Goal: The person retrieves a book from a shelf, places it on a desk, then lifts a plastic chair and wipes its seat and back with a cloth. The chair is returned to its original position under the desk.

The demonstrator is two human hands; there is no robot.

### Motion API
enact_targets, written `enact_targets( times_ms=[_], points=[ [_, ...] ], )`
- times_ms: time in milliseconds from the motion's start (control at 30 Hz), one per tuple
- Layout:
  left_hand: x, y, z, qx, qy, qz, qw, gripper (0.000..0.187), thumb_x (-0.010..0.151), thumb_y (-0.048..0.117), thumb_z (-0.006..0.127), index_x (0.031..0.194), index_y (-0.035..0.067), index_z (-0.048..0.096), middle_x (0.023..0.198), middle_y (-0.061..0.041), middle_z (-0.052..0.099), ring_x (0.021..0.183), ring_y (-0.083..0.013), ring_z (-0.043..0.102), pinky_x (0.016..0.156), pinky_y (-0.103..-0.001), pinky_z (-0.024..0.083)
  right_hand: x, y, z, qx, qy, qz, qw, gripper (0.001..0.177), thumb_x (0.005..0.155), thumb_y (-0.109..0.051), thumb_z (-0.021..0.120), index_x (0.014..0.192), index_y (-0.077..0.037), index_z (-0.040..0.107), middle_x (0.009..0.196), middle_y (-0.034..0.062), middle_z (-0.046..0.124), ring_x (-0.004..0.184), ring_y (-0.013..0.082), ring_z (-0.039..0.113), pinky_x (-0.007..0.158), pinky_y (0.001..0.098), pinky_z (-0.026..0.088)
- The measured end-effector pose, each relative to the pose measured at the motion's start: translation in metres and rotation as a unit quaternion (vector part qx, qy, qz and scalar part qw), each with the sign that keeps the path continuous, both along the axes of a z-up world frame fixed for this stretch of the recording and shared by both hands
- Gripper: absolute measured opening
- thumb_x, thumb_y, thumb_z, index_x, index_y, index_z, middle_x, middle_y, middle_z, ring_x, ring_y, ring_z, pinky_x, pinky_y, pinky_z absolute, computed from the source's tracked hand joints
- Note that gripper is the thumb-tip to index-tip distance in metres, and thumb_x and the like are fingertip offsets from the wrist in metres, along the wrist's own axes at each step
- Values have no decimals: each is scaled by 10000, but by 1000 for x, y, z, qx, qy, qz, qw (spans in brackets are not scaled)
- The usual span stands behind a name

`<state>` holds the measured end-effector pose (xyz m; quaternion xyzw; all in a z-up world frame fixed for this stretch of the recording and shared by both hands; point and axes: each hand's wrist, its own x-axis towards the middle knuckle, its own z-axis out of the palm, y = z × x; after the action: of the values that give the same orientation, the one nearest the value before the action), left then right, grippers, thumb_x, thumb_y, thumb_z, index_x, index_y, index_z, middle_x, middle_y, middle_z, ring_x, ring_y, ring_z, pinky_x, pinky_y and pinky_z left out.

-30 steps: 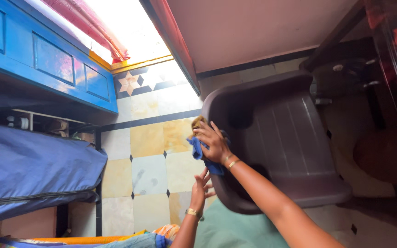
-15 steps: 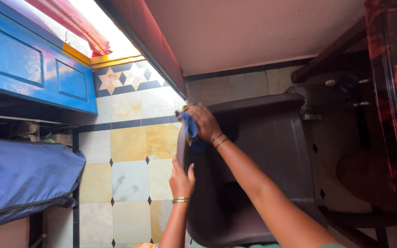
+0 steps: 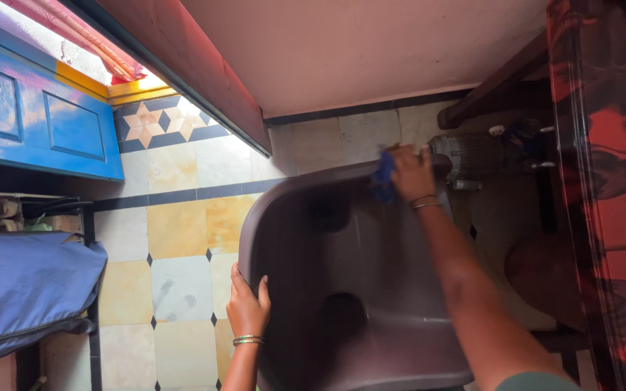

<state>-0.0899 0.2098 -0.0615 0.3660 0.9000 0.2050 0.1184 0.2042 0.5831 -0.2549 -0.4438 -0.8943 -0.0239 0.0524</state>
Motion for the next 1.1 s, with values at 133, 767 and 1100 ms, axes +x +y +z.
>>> enact_targets(
  times_ms=[133, 767, 1100],
  points=[
    [1, -3, -3, 9, 5, -7, 1000, 687, 902, 288, 699, 1459, 16, 406, 1234, -294, 667, 992, -480, 688, 765, -506, 578, 81, 34, 6, -11, 43, -82, 996, 440, 964, -285, 576, 1310, -17, 627, 1386, 195, 622, 1314, 346, 582, 1119, 477, 470],
    [-4, -6, -7, 19, 33, -41, 998, 699, 915, 302, 721, 1448, -31, 414, 1202, -342, 659, 1029, -523, 651, 846, -534, 533, 108, -139, -98, -328, 105, -347, 872, 993, 872, -675, 578, 1664, -254, 150, 1655, 195, -102, 1502, 417, -135, 1144, 685, -36],
    [-8, -10, -8, 17, 50, -56, 997, 754, 896, 321, 732, 1479, -21, 397, 1070, -337, 691, 892, -513, 680, 760, -536, 537, 42, -142, -177, -34, 46, -204, 977, 836, 1014, -575, 511, 1710, -206, 231, 1739, 230, 49, 1597, 452, 14, 1235, 686, 33]
  ],
)
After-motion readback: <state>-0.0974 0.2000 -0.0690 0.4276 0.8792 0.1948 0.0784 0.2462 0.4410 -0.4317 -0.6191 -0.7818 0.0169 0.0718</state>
